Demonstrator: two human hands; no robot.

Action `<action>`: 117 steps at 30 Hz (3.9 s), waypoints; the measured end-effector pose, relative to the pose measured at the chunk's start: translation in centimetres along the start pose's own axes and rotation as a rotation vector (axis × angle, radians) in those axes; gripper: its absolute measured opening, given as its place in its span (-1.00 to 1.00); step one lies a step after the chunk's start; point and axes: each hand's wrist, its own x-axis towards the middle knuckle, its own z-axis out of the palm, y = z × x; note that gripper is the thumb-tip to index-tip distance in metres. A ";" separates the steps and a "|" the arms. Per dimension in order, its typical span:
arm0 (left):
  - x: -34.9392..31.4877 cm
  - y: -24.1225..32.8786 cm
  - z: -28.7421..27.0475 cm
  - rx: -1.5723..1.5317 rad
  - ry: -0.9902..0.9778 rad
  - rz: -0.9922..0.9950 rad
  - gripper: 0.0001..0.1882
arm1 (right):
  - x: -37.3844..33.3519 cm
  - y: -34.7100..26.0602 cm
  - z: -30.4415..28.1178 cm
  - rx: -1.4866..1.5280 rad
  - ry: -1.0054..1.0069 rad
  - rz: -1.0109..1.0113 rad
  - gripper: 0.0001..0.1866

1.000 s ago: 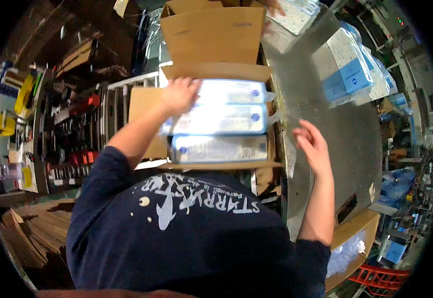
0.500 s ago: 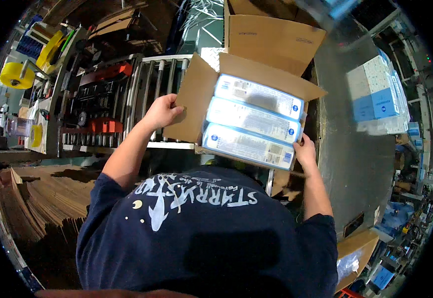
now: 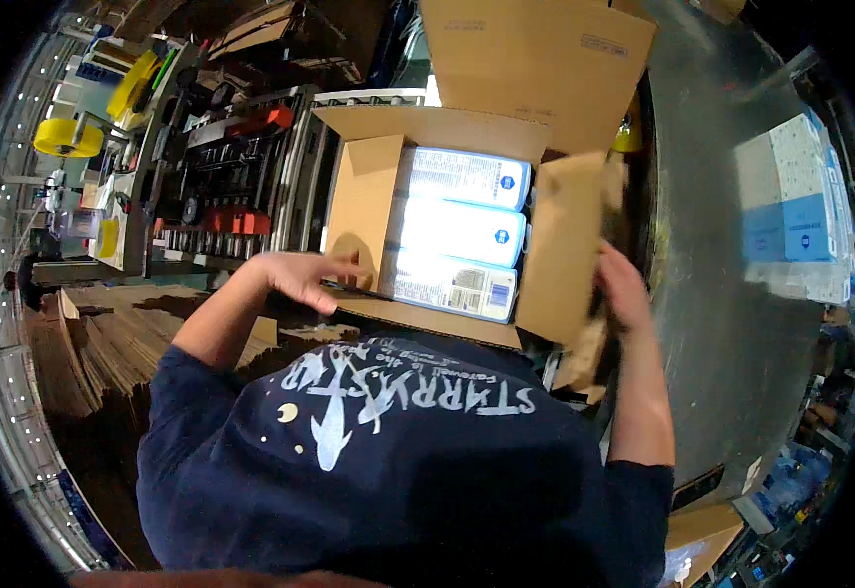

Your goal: The person assembles cardboard boxes and packs them with blue and white rectangular packages, using a packing machine to seal the boxes and placing them on a conveyor system.

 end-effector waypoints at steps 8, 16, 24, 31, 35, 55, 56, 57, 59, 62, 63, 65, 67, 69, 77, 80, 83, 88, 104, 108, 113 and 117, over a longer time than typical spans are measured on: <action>7.0 0.0 -2.1 0.673 0.893 -0.264 -0.13 | 9.3 -5.4 8.9 -1.289 -0.285 -0.352 -0.58; 7.2 -12.3 1.8 0.167 1.262 -0.150 -0.09 | 10.3 -2.4 7.3 -1.440 0.345 -0.796 -0.79; 11.1 -13.4 -3.7 -0.459 1.102 0.551 -0.44 | 7.6 9.4 9.7 -1.714 0.512 -0.251 -0.49; 15.6 -20.8 -17.7 -0.383 0.805 0.495 -0.53 | 11.9 18.0 14.5 -1.020 0.687 -0.107 -0.50; 7.2 -22.4 -22.7 -0.255 0.861 0.437 -0.42 | 17.5 16.6 21.4 -1.096 0.756 -0.243 -0.52; -16.0 -37.0 -21.6 0.505 1.461 -0.365 -0.37 | 45.9 11.8 46.9 -0.224 0.142 -0.213 -0.46; -15.7 -37.5 -21.7 0.406 1.530 -0.387 -0.34 | 45.8 11.8 45.9 -0.231 0.060 -0.098 -0.46; -14.8 -34.8 -21.0 0.425 1.457 -0.615 -0.26 | 45.5 11.4 45.3 -0.244 -0.013 0.019 -0.47; -10.9 -30.3 -16.3 0.532 1.377 -0.619 -0.23 | 41.6 11.0 43.3 -0.231 -0.186 0.235 -0.44; -9.4 -26.9 -13.6 0.532 1.287 -0.636 -0.31 | 36.6 19.4 32.8 -0.363 -0.214 0.320 -0.44; -9.4 -26.3 -13.4 0.497 1.265 -0.685 -0.33 | 34.8 21.9 27.1 -0.703 -0.436 0.204 -0.57; -9.5 -29.3 -13.0 0.471 1.430 -0.753 -0.34 | 28.5 22.9 24.0 -0.646 -0.087 0.787 -0.68; -11.1 -29.5 -12.8 0.361 1.445 -0.850 -0.34 | 23.2 25.1 18.0 -0.996 -0.330 0.432 -0.69; -12.6 -27.8 -10.4 0.165 1.529 -0.974 -0.43 | 21.1 29.3 12.8 -1.180 -0.429 0.451 -0.68; -15.1 -15.6 12.2 -0.363 0.890 -0.408 -0.46 | 18.2 21.5 8.7 -0.934 -0.356 0.430 -0.73; -21.5 -6.8 15.3 0.178 1.443 -0.564 -0.56 | 17.2 19.9 5.8 -0.877 -0.359 0.263 -0.81; -29.0 3.3 16.1 0.507 1.984 -0.491 -0.64 | 14.6 18.7 4.7 -0.890 -0.284 0.247 -0.82; -43.9 7.8 19.0 1.372 1.861 -1.283 -0.57 | 9.3 20.9 4.8 -0.982 -0.502 0.012 -0.75; -50.2 2.9 40.8 0.998 2.132 -1.461 -0.67 | 0.7 35.8 8.2 -1.397 -0.890 0.149 -0.59; -45.0 12.3 38.7 1.264 2.213 -1.290 -0.84 | -2.4 25.0 11.0 -1.506 -0.706 -0.080 -0.59; -32.9 27.2 29.9 1.993 1.817 -0.754 -0.74 | -5.4 12.6 14.6 -1.259 -0.343 -0.498 -0.59; -23.9 33.2 23.1 2.043 1.574 0.002 -0.68 | -8.6 2.3 17.0 -1.168 -0.319 -0.873 -0.40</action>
